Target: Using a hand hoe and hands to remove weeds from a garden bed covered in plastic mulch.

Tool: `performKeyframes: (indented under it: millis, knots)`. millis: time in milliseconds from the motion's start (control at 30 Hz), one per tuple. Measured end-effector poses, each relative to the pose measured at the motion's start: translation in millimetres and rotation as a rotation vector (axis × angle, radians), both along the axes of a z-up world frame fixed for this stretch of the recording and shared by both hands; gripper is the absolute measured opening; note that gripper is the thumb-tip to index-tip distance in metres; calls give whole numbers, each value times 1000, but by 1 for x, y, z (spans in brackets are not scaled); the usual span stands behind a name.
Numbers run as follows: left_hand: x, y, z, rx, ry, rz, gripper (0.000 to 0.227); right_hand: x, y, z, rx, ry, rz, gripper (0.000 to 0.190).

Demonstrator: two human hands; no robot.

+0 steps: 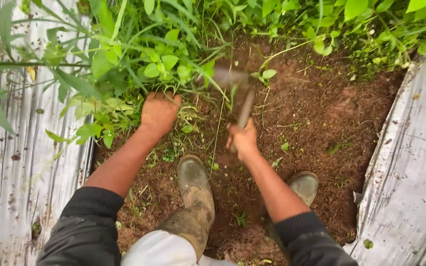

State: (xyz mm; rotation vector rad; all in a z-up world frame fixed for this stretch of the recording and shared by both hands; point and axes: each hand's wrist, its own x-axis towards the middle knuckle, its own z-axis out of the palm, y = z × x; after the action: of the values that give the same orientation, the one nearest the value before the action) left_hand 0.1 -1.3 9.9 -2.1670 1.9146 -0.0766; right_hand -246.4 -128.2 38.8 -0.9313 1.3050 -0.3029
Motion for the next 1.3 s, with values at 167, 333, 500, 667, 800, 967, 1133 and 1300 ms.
performKeyframes:
  millis: [167,333,500,667,800,967,1133,1300]
  knots:
    - [-7,0,15,-30,19,46,14,40,-10,-22,-12,-70,-319,25]
    - [-3,-5,18,-38,39,76,11,13,1,-5,105,45,-185,28]
    - [-8,-20,53,308,121,174,15,28,-36,-44,-2,-105,-486,19]
    - [-5,0,16,44,67,93,15,31,7,-26,-5,-7,-278,24]
    - [-3,2,18,27,42,112,15,17,-16,-30,16,-12,-239,26]
    - [2,-2,12,44,49,142,17,59,-21,-42,-20,-73,-352,27]
    - [15,10,7,115,87,186,16,23,0,-42,102,101,-99,39]
    - [0,2,24,33,55,140,18,53,-26,-63,43,-108,-515,27]
